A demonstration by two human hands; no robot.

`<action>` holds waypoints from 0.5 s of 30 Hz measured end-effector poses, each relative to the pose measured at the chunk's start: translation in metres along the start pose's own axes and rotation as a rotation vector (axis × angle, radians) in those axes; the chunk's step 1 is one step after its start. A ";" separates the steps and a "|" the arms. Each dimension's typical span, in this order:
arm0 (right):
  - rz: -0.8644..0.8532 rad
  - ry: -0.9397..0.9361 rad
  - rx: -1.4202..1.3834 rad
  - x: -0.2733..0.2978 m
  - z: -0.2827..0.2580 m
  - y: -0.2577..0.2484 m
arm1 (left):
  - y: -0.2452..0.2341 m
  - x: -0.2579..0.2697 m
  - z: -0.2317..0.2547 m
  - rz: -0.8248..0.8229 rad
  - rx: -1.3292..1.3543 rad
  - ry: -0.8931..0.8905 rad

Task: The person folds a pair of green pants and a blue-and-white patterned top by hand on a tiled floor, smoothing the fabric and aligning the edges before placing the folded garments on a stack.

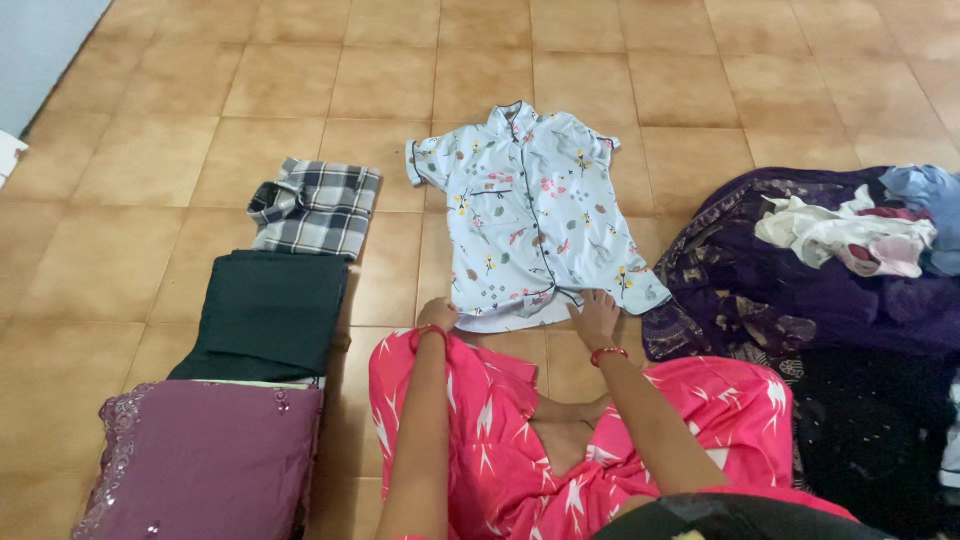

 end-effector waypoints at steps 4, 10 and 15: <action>0.021 -0.182 0.193 -0.011 -0.010 0.001 | 0.000 0.001 0.000 -0.016 0.081 -0.007; 0.075 -0.113 -0.170 -0.020 -0.012 0.001 | 0.002 -0.001 -0.005 -0.003 0.145 -0.073; -0.176 -0.273 -0.239 0.013 -0.034 0.016 | 0.004 -0.005 0.002 0.001 0.136 0.008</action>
Point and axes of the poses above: each hand's wrist, its own x-axis away from the middle knuckle, its own y-axis out of the palm, z = x × y, the point moved 8 cm from there along -x, towards the middle knuckle, and after that the axes turned 14 degrees about z, right-handed, at the moved point
